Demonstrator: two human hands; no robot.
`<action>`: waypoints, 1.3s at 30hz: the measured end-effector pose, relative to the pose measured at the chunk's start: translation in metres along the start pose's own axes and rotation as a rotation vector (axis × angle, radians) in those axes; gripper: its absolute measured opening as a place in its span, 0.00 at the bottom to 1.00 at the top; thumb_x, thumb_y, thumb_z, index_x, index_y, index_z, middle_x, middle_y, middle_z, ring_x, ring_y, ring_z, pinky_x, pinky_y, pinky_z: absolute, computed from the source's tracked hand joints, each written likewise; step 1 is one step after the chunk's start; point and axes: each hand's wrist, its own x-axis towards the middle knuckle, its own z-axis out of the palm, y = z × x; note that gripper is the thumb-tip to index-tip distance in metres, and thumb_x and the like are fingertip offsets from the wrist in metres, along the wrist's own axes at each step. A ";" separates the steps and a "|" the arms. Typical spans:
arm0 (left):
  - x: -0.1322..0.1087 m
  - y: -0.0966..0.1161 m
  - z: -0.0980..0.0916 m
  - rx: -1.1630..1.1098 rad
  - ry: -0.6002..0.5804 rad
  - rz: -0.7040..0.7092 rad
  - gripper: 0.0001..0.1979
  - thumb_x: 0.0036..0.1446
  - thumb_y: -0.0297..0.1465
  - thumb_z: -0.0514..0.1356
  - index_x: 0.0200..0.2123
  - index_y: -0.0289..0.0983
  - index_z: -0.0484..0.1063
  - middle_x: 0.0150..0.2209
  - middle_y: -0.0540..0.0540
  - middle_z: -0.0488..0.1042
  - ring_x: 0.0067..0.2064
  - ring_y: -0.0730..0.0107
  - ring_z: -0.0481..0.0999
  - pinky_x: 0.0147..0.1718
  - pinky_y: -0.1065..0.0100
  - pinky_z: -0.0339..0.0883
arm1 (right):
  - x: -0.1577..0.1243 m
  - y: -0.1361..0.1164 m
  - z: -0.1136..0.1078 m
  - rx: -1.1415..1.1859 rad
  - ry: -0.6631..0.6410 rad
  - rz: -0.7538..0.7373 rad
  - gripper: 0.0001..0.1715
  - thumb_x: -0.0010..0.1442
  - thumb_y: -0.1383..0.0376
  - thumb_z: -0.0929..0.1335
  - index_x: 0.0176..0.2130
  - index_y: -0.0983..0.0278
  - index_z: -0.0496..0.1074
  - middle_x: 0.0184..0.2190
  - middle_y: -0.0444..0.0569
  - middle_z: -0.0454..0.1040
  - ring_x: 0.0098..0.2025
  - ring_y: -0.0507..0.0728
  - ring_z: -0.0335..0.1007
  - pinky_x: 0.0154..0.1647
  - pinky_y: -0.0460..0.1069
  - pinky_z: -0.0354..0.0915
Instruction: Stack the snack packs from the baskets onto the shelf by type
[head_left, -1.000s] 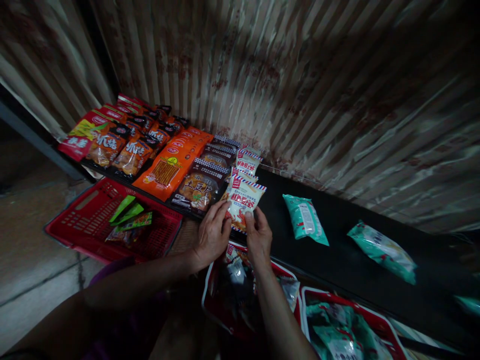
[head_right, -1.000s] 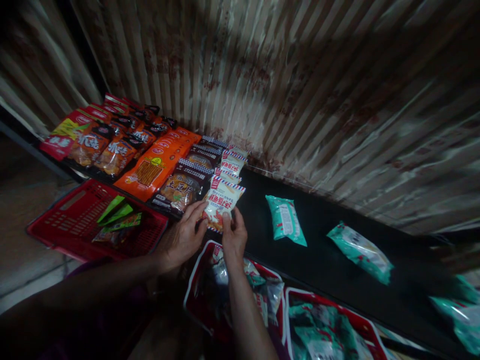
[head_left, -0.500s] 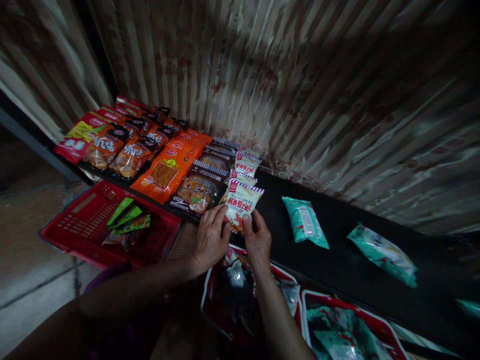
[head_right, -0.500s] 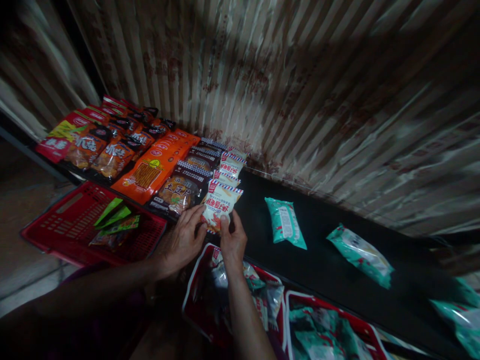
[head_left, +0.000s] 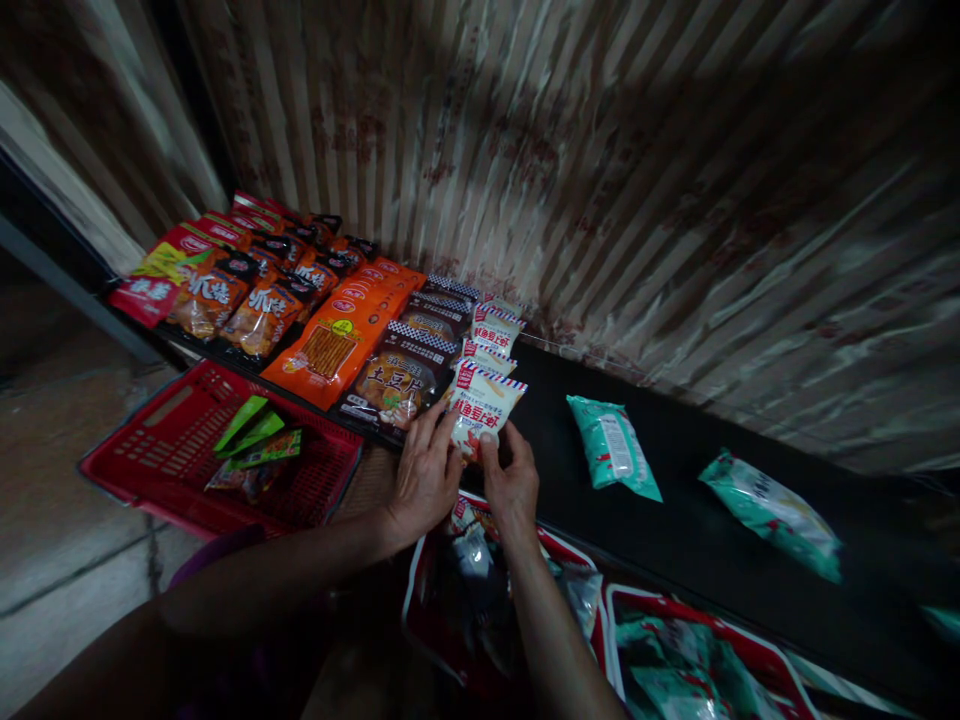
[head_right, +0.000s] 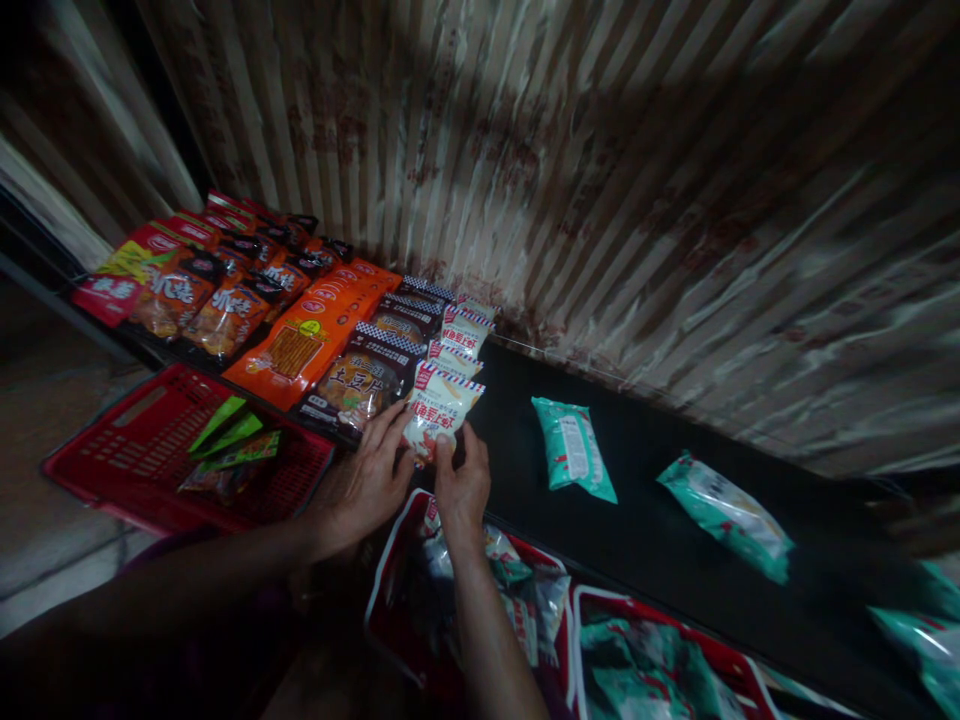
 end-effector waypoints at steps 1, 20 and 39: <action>0.001 0.000 0.000 0.012 -0.010 0.004 0.27 0.58 0.24 0.50 0.61 0.36 0.54 0.62 0.37 0.57 0.63 0.57 0.56 0.61 0.48 0.50 | 0.000 0.000 0.000 0.001 0.006 0.003 0.31 0.54 0.50 0.66 0.52 0.63 0.70 0.45 0.55 0.72 0.47 0.61 0.67 0.52 0.57 0.61; 0.006 -0.009 0.019 -0.040 -0.013 0.128 0.26 0.61 0.24 0.46 0.63 0.32 0.50 0.67 0.33 0.45 0.67 0.57 0.46 0.62 0.52 0.53 | 0.007 0.003 0.005 0.319 -0.051 0.124 0.37 0.52 0.51 0.68 0.58 0.60 0.62 0.53 0.50 0.71 0.54 0.60 0.67 0.51 0.55 0.65; 0.010 -0.011 0.026 -0.046 0.017 0.103 0.29 0.58 0.21 0.48 0.63 0.33 0.49 0.67 0.36 0.45 0.67 0.60 0.48 0.61 0.55 0.55 | 0.028 -0.010 0.004 0.387 -0.127 0.244 0.39 0.53 0.48 0.67 0.60 0.57 0.60 0.56 0.49 0.68 0.55 0.60 0.67 0.55 0.55 0.64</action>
